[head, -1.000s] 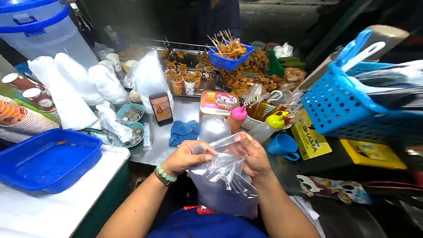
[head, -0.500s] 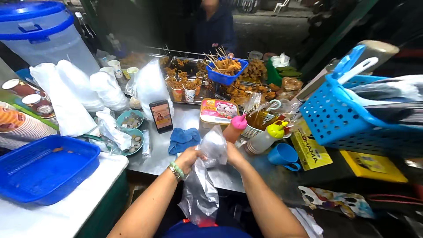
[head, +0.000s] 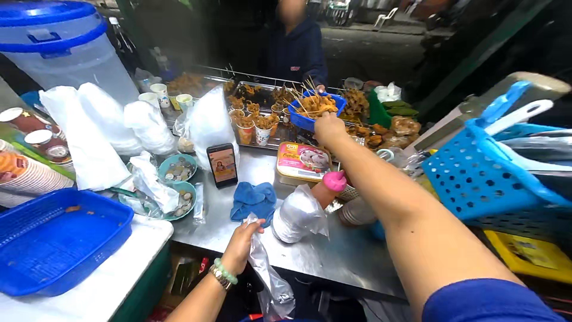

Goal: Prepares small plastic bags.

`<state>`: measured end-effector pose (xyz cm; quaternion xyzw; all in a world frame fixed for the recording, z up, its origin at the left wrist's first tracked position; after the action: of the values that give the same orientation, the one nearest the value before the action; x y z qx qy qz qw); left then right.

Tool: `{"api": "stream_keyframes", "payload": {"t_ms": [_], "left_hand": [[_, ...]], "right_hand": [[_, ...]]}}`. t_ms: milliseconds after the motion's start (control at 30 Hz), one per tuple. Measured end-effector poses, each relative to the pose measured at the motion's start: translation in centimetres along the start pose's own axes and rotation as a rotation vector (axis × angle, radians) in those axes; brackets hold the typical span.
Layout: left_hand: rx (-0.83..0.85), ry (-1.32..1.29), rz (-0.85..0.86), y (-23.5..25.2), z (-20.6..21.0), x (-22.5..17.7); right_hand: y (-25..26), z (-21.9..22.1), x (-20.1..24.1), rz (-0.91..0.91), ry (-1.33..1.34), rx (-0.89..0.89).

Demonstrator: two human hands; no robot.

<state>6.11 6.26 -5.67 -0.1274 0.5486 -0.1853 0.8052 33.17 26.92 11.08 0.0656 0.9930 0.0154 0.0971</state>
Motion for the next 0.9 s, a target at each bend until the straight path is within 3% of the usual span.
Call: {"api": "stream_keyframes", "payload": {"t_ms": [233,467,567,767,833,900], "left_hand": [[-0.041,0.004,-0.039,-1.9,-2.7,0.4],[-0.015,0.034,-0.017,-2.4,-2.2,0.0],[0.001,0.075,0.049,-2.5,-1.5,-0.3],[0.04,0.189,0.256,-2.5,-1.0,-1.9],[0.092,0.163,0.314,-2.7,-0.4,-3.0],[0.145,0.119,0.374,-2.9,0.5,-4.4]], "right_hand": [[1.3,2.2,-1.3,-0.099,-0.035,0.032],[-2.0,3.8,-3.3,-0.371,0.016,-0.153],[-3.0,4.5,-4.4,-0.492,0.036,-0.25],[-2.3,7.9,-5.5,-0.7,0.045,-0.275],[-1.9,8.4,-5.3,-0.704,0.048,-0.195],[-1.7,8.1,-4.6,-0.692,0.012,0.016]]}}
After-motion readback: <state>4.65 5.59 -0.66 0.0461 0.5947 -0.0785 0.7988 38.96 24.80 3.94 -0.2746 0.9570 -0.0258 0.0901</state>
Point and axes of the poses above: each hand's wrist, its own y-axis towards the middle knuckle, its own z-axis out of the palm, x = y × z, the point moved 3 cm from there along y, towards the middle knuckle, and after that the axes turned 10 degrees about -y, right-handed, at the moved point
